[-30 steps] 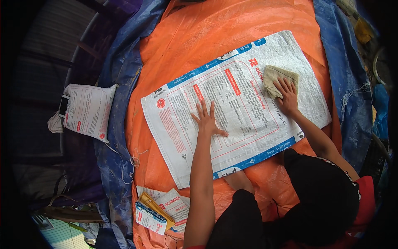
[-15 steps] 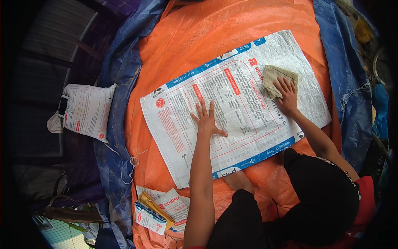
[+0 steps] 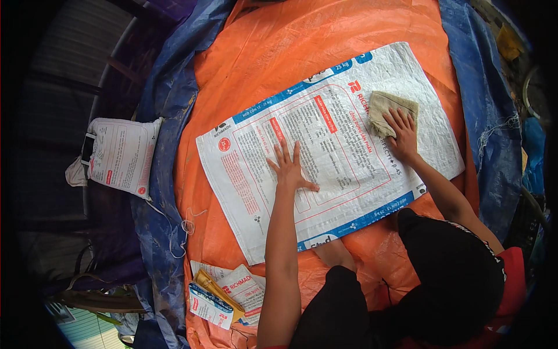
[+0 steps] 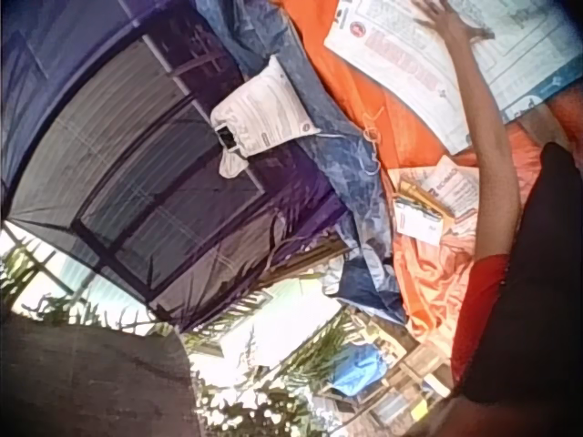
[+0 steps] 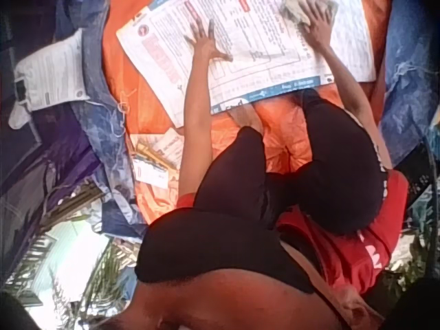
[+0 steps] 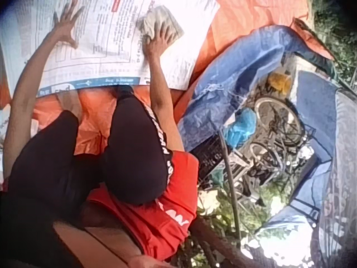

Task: Cleaning and wiping a large plastic bag on an outdoor tarp.

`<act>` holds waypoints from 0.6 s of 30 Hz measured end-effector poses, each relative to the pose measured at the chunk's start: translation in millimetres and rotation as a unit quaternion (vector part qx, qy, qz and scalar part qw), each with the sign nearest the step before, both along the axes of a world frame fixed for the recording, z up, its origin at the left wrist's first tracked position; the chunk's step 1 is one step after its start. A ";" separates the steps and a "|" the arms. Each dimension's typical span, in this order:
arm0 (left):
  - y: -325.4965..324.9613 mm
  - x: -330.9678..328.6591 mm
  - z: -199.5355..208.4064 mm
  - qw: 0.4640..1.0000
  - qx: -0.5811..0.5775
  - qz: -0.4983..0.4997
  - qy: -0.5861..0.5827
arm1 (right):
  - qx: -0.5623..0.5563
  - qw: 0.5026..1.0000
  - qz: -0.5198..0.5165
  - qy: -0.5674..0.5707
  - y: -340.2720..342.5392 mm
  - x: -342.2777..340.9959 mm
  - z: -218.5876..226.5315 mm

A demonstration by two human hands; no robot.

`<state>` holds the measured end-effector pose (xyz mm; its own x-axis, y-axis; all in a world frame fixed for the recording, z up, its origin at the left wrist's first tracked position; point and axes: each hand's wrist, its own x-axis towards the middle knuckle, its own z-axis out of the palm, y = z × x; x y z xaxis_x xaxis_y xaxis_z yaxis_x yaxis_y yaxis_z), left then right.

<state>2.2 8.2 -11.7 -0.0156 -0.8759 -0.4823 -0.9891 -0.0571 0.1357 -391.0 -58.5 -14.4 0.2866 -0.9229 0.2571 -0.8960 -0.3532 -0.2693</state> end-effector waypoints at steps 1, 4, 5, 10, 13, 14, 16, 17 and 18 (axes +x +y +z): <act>0.2 -0.2 0.3 1.000 0.002 0.000 0.000 | 0.001 1.000 0.001 0.001 0.1 0.0 0.1; 0.0 -0.9 0.6 1.000 0.002 0.001 -0.002 | -0.002 1.000 0.000 0.002 0.4 -0.2 0.3; 0.5 -0.9 0.4 1.000 0.002 0.001 -0.001 | -0.002 1.000 0.000 0.002 0.8 -0.4 0.0; 2.8 -1.4 0.0 1.000 0.008 0.003 0.001 | -0.006 1.000 0.000 0.003 3.1 -1.7 -1.5; 4.3 -1.6 -0.4 1.000 0.012 0.003 -0.001 | -0.002 1.000 0.002 0.001 4.3 -1.3 -2.3; 4.2 -0.8 -0.9 1.000 0.013 0.004 0.000 | -0.001 1.000 0.003 0.002 3.8 -0.1 -2.4; 2.7 -0.6 0.1 1.000 0.013 0.003 0.000 | 0.000 1.000 0.002 0.000 2.9 0.0 -1.6; 1.1 -1.5 1.7 1.000 0.010 0.002 -0.001 | -0.003 1.000 0.001 -0.001 2.3 -1.1 -0.3; -0.4 -2.4 3.2 1.000 0.006 -0.001 -0.002 | -0.005 1.000 -0.002 -0.001 1.8 -2.3 0.7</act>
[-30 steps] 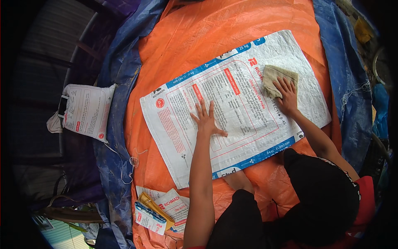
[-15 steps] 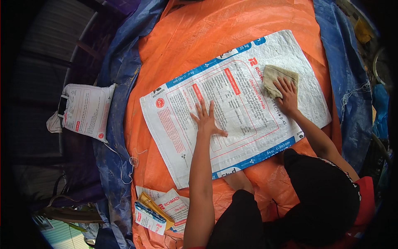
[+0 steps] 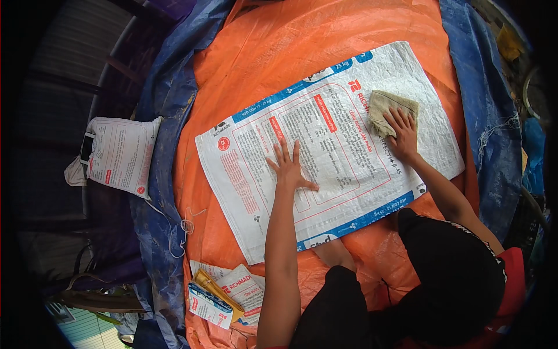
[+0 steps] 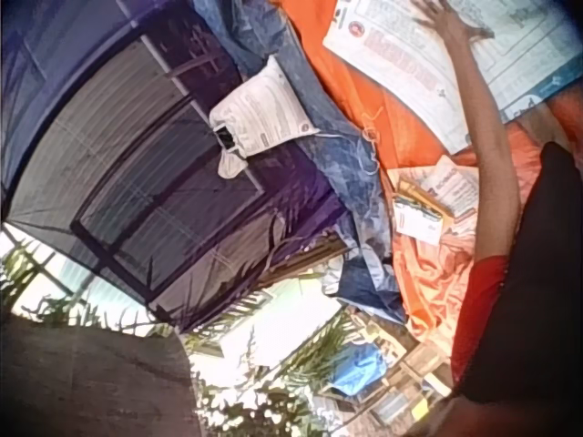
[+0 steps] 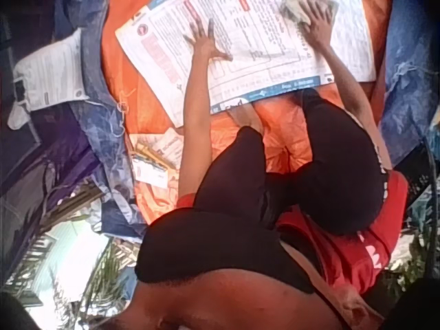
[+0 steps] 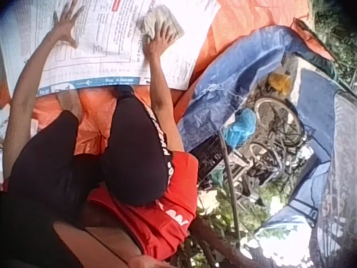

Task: Cleaning and wiping a large plastic bag on an outdoor tarp.

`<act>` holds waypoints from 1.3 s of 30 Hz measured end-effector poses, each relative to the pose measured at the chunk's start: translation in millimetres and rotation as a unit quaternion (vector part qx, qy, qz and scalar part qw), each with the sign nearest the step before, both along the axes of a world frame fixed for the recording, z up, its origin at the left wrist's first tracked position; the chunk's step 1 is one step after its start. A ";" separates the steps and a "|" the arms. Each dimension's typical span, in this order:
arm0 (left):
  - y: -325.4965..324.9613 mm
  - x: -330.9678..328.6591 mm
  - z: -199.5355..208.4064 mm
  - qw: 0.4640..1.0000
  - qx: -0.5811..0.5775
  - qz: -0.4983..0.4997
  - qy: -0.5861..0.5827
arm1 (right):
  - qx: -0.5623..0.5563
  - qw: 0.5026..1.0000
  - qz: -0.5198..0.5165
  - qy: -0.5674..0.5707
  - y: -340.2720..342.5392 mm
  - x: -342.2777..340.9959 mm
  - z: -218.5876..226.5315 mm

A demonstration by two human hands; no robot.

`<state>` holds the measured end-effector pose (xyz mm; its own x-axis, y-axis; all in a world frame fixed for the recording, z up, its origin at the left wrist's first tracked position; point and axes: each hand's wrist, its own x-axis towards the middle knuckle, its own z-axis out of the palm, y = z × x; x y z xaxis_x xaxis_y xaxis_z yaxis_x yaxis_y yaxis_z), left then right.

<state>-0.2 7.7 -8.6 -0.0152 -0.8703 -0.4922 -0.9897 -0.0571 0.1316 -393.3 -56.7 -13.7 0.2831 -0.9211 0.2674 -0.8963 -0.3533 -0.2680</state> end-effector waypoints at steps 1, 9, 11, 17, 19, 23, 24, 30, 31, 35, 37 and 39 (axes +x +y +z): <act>-0.4 0.8 -0.7 1.000 0.000 0.000 0.000 | 0.001 1.000 0.000 0.001 -1.1 1.2 -0.4; 0.0 2.9 -4.1 1.000 0.002 0.002 -0.002 | 0.009 1.000 0.002 -0.001 -1.9 3.5 -0.3; 1.5 2.3 -4.6 1.000 0.003 0.003 -0.001 | 0.010 1.000 0.001 -0.001 -0.4 2.0 -2.5; 2.8 1.2 -4.1 1.000 0.006 0.003 -0.001 | 0.004 1.000 -0.001 0.005 1.6 0.8 -4.3; 3.1 1.9 -4.3 1.000 0.000 0.003 0.001 | 0.003 1.000 0.001 -0.001 1.3 1.2 -3.9; 2.7 2.7 -5.5 1.000 0.003 0.003 0.000 | 0.005 1.000 0.002 -0.001 0.9 1.4 -3.0; 2.7 3.2 -5.9 1.000 0.001 0.002 0.000 | 0.005 1.000 0.003 -0.002 0.7 1.6 -3.2; 0.1 2.4 -6.1 1.000 0.000 0.000 -0.003 | 0.008 1.000 0.002 0.004 -2.0 -0.2 -4.3; 0.3 2.6 -6.4 1.000 0.000 0.000 -0.002 | 0.012 1.000 0.001 0.009 -2.0 0.1 -3.9; -1.7 2.7 -6.2 1.000 -0.004 -0.005 -0.005 | 0.013 1.000 0.002 0.014 -2.1 0.9 -2.9; -2.8 1.0 -6.2 1.000 0.007 -0.008 -0.015 | 0.014 1.000 0.002 0.026 -0.2 2.1 -3.3; -3.1 1.4 -5.6 1.000 -0.006 -0.005 -0.016 | 0.051 0.998 0.013 0.032 7.4 8.3 -6.1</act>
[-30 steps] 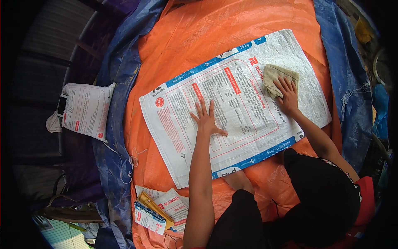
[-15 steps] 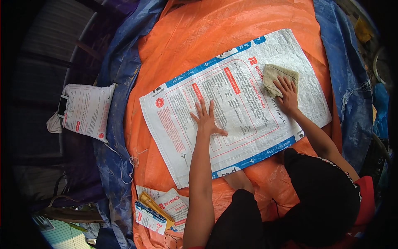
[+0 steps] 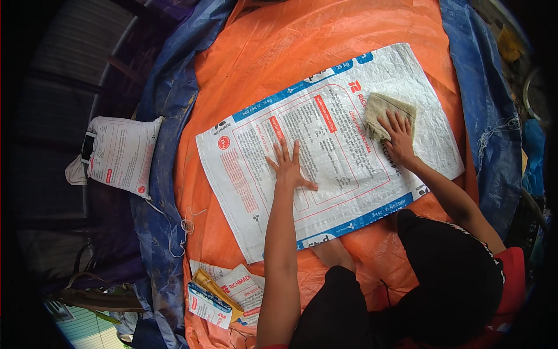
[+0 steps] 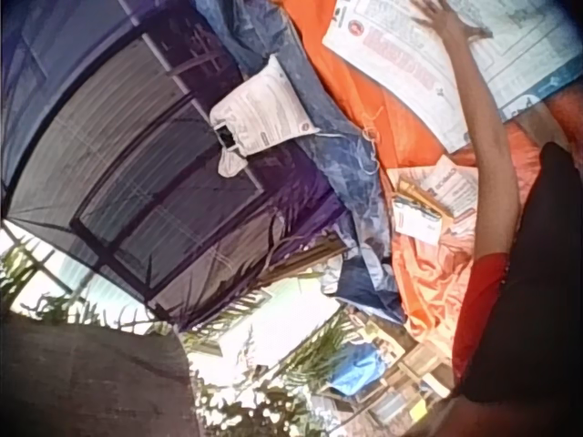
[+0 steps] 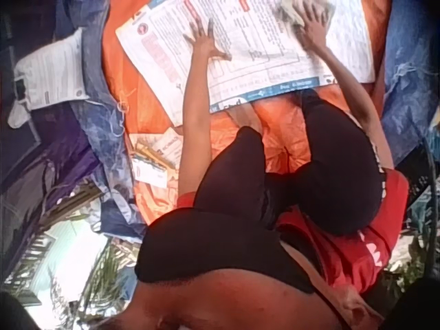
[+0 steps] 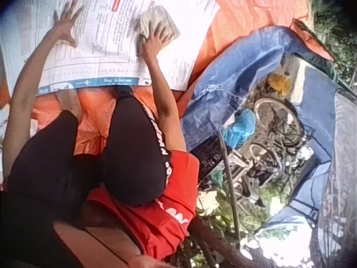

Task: Cleaning and wiping a large plastic bag on an outdoor tarp.

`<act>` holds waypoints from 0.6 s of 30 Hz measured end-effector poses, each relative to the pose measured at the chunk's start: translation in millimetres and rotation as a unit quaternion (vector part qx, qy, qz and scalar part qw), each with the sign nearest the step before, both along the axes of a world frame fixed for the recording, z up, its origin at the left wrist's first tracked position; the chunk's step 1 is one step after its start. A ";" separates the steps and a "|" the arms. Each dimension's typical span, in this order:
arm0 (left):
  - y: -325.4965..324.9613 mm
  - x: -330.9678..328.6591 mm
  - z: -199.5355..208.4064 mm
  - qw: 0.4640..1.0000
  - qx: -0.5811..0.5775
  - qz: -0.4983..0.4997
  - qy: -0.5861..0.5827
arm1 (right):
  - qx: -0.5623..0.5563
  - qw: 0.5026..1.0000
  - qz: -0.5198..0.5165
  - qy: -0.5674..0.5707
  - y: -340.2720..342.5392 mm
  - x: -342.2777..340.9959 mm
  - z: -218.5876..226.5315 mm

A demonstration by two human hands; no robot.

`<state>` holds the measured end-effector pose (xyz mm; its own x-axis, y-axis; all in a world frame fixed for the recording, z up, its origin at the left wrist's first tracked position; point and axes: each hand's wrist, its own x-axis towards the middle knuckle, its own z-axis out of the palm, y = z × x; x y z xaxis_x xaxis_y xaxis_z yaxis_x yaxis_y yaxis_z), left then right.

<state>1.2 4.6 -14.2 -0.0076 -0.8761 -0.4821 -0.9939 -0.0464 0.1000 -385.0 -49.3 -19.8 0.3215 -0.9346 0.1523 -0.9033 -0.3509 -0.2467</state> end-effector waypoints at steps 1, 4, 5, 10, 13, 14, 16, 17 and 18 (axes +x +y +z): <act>1.7 0.8 -0.6 1.000 -0.010 0.004 -0.002 | 0.029 0.999 0.023 0.005 7.7 9.8 0.8; 4.6 8.0 -0.1 1.000 -0.013 0.009 0.002 | 0.110 0.984 0.131 -0.039 49.8 59.2 16.2; 3.3 3.2 4.8 1.000 -0.011 0.005 0.004 | 0.143 0.974 0.171 -0.027 65.4 73.6 24.2; 30.7 31.1 6.4 0.982 -0.185 0.026 -0.002 | 0.206 0.897 0.375 -0.109 100.0 128.8 55.3; 48.2 -38.3 18.2 0.946 -0.292 0.099 0.105 | 0.189 0.959 0.183 -0.102 70.0 71.8 52.7; 63.7 -50.3 19.4 0.913 -0.357 0.133 0.143 | 0.184 0.969 0.127 -0.108 59.2 58.1 48.3; 85.4 -88.1 23.5 0.922 -0.337 0.092 0.166 | 0.175 0.984 0.018 -0.022 37.8 22.3 44.2; 91.6 -109.7 26.7 0.936 -0.301 0.084 0.160 | 0.200 0.979 -0.034 0.023 28.4 4.6 47.2; 95.0 -130.3 27.4 0.949 -0.264 0.071 0.157 | 0.190 0.976 -0.082 0.074 22.7 -21.0 33.0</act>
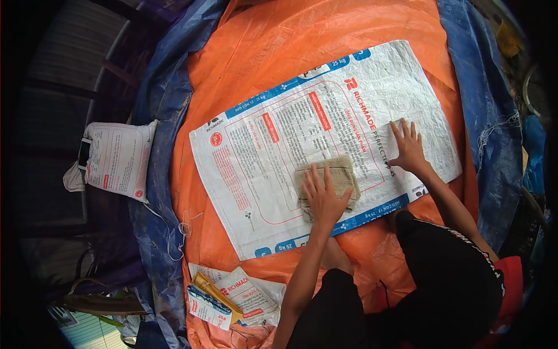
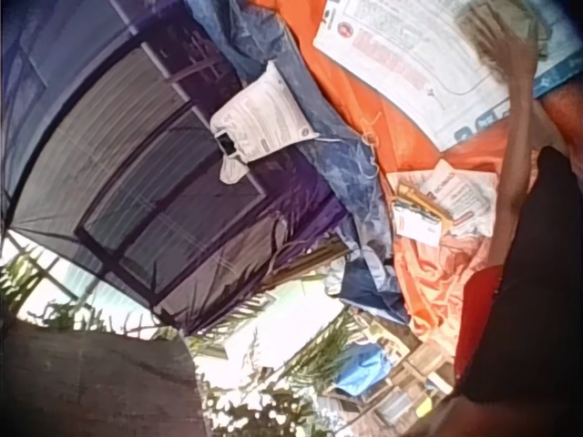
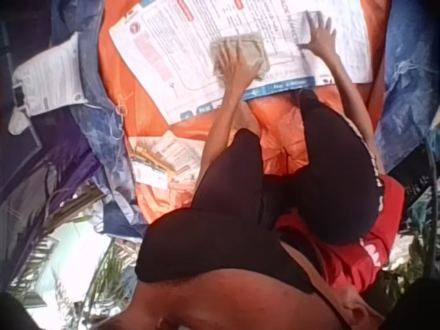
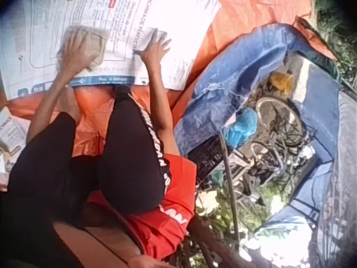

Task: Cleaning and wiping a large plastic bag on an outdoor tarp.

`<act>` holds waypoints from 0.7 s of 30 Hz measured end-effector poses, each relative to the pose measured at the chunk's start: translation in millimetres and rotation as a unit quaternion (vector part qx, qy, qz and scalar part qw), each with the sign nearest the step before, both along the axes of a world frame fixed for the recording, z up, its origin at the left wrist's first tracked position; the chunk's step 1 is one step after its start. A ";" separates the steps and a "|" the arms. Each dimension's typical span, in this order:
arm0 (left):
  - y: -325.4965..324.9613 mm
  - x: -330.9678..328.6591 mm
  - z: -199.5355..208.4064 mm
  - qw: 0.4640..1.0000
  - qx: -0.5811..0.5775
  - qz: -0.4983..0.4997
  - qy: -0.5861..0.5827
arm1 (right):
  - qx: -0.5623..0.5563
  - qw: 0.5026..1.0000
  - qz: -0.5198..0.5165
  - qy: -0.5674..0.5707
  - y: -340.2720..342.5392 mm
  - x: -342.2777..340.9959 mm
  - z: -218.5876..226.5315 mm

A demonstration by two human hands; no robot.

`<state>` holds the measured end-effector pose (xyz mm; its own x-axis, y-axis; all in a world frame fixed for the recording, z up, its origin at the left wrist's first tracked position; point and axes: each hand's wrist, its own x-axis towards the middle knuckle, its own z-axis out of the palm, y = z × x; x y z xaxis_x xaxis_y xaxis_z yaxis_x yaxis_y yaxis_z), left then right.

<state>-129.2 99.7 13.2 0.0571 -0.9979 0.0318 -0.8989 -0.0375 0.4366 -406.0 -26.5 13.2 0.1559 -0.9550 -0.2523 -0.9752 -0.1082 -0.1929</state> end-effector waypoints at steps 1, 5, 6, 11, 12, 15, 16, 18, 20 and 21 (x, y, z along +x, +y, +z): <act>3.4 -10.0 -5.2 1.000 -0.001 0.002 0.001 | 0.032 0.998 -0.039 0.049 -8.7 -10.0 0.5; 2.1 -20.8 -25.5 0.999 0.041 0.013 -0.030 | 0.095 0.987 -0.104 0.082 -23.7 -7.5 1.8; 0.5 -23.2 -26.4 0.998 0.042 0.026 -0.036 | 0.090 0.986 -0.108 0.086 -26.8 -6.2 -1.8; 12.3 -15.0 -28.4 0.995 0.068 0.047 -0.061 | 0.176 0.963 -0.129 0.159 -48.9 18.6 -10.1; 14.5 -6.8 -25.9 0.995 0.066 0.051 -0.053 | 0.204 0.951 -0.148 0.179 -53.0 18.0 -12.3; 40.8 29.1 -29.1 0.990 0.096 0.090 -0.053 | 0.222 0.944 -0.159 0.184 -57.5 17.0 -11.3; 49.0 48.0 -28.0 0.987 0.103 0.117 -0.038 | 0.222 0.944 -0.170 0.177 -58.4 17.0 -10.8; 77.2 94.5 -32.6 0.979 0.089 0.170 -0.071 | 0.221 0.941 -0.175 0.188 -61.9 16.2 -15.6; 104.6 136.7 -31.8 0.964 0.099 0.223 -0.102 | 0.230 0.940 -0.184 0.173 -63.8 18.4 -20.0; 120.7 157.2 -28.7 0.955 0.105 0.255 -0.110 | 0.237 0.938 -0.182 0.176 -63.4 26.0 -18.5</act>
<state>28.1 220.4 -15.5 0.5515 -0.8283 -0.0985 -0.8098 -0.5600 0.1750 -380.0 -89.9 -5.4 -0.3302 -0.6971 -0.6364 -0.9436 0.2601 0.2048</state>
